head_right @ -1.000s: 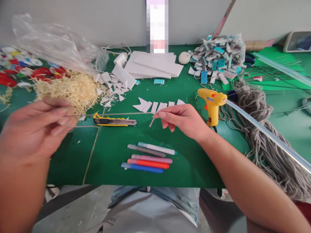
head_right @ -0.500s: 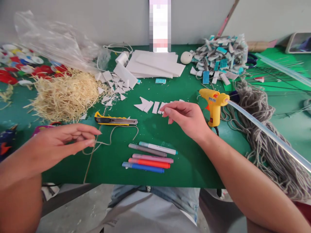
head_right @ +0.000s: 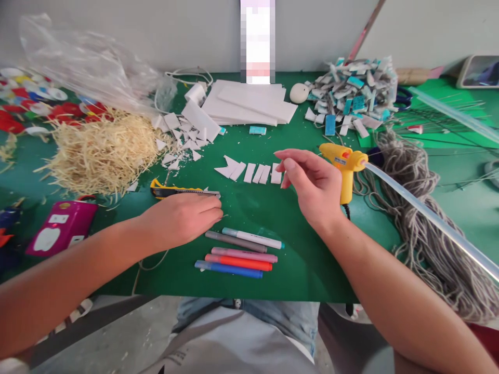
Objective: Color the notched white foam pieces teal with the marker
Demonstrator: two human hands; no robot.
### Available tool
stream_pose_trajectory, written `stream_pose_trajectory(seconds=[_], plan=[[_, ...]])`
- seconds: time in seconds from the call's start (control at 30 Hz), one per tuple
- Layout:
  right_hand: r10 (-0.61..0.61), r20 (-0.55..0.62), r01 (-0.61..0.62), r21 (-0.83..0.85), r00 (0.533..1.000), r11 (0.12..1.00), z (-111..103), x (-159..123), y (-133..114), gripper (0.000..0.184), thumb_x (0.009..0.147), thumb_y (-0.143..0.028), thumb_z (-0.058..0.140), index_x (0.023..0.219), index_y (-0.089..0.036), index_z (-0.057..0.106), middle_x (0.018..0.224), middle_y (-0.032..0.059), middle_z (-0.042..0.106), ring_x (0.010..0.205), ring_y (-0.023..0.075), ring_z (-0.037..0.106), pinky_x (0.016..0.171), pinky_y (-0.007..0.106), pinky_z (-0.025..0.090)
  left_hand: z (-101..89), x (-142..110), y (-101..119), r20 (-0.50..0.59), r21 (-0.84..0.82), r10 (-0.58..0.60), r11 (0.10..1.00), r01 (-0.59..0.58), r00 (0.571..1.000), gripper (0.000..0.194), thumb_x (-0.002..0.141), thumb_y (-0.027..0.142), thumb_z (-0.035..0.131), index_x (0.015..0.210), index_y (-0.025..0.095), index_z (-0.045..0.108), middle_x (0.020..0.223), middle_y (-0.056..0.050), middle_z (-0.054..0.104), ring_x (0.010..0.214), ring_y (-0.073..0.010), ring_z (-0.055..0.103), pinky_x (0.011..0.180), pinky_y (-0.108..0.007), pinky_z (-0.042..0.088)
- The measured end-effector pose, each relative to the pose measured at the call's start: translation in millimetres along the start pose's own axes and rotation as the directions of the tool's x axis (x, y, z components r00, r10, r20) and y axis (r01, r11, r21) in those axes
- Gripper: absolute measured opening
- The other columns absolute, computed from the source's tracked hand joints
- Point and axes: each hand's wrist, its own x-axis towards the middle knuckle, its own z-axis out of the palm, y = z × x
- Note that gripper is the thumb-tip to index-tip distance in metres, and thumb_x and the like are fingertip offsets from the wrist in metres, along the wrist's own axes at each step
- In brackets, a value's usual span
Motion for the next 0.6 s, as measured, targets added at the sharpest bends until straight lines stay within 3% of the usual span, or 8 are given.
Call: stream_pose_trajectory(seconds=[0.1,0.17,0.27,0.33,0.37,0.43,0.5,0.6], plan=[[-0.037,-0.051,0.027,-0.175,0.998,0.984,-4,3,9,0.017,0.097,-0.026,0.063,0.101,-0.024,0.079,0.087,0.0056,0.077,0.066,0.0193,0.07,0.066,0.038,0.061,0.4,6,0,-0.059,0.013,0.013,1.0,-0.012,0.998,0.033,0.098,0.005,0.046,0.075,0.018,0.066,0.078,-0.003,0.066,0.068,-0.0154,0.06,0.066,-0.029,0.05],[-0.101,-0.022,0.086,-0.365,0.995,0.927,-8,8,16,0.02,0.094,-0.021,0.062,0.106,-0.023,0.078,0.102,0.0099,0.079,0.086,0.0248,0.076,0.077,0.042,0.064,-5.5,10,-1,-0.057,-0.048,-0.079,0.996,0.076,0.995,0.03,0.098,0.009,0.047,0.08,0.017,0.068,0.083,-0.003,0.069,0.064,-0.0137,0.058,0.063,-0.029,0.048],[-0.188,0.117,0.22,-0.604,0.975,0.766,-13,13,24,0.026,0.087,-0.019,0.067,0.111,-0.024,0.079,0.115,0.0116,0.08,0.106,0.0311,0.076,0.094,0.051,0.064,-18.6,20,-11,0.113,-0.121,-0.3,0.942,0.313,0.947,0.02,0.094,0.018,0.053,0.083,0.018,0.07,0.088,-0.002,0.071,0.069,-0.0144,0.063,0.059,-0.028,0.045],[-0.211,0.18,0.277,-0.676,0.961,0.683,-15,15,29,0.035,0.085,-0.016,0.066,0.118,-0.023,0.078,0.121,0.012,0.08,0.114,0.034,0.075,0.101,0.056,0.061,-24.5,28,-25,0.197,-0.124,-0.399,0.896,0.426,0.896,0.018,0.089,0.022,0.057,0.099,0.02,0.073,0.101,-0.004,0.074,0.091,-0.0204,0.07,0.069,-0.029,0.052],[-0.212,0.206,0.295,-0.694,0.955,0.657,-15,15,32,0.04,0.084,-0.015,0.065,0.121,-0.022,0.077,0.124,0.0126,0.079,0.116,0.0349,0.074,0.103,0.057,0.06,-25.3,33,-33,0.191,-0.14,-0.404,0.891,0.432,0.895,0.032,0.088,0.019,0.058,0.117,0.02,0.072,0.117,-0.005,0.074,0.108,-0.0237,0.069,0.083,-0.032,0.057],[-0.203,0.246,0.319,-0.706,0.948,0.633,-15,14,36,0.045,0.083,-0.015,0.064,0.126,-0.018,0.076,0.127,0.015,0.079,0.119,0.0361,0.073,0.104,0.057,0.06,-22.4,41,-50,0.164,-0.22,-0.343,0.901,0.373,0.925,0.054,0.085,0.014,0.059,0.139,0.018,0.063,0.144,-0.008,0.066,0.134,-0.0276,0.06,0.111,-0.042,0.052],[-0.18,0.284,0.332,-0.694,0.942,0.639,-16,13,39,0.048,0.081,-0.016,0.064,0.128,-0.015,0.075,0.129,0.0171,0.078,0.121,0.037,0.073,0.105,0.057,0.06,-15.3,48,-65,0.176,-0.309,-0.294,0.89,0.336,0.939,0.064,0.083,0.014,0.063,0.147,0.015,0.058,0.149,-0.01,0.063,0.141,-0.0284,0.056,0.121,-0.045,0.045],[-0.131,0.334,0.332,-0.667,0.934,0.667,-16,12,41,0.053,0.08,-0.017,0.065,0.132,-0.015,0.072,0.132,0.0173,0.076,0.125,0.038,0.071,0.108,0.06,0.058,-4.7,54,-77,0.218,-0.384,-0.273,0.859,0.34,0.937,0.068,0.083,0.02,0.069,0.15,0.016,0.056,0.15,-0.011,0.063,0.141,-0.029,0.057,0.123,-0.046,0.043]])
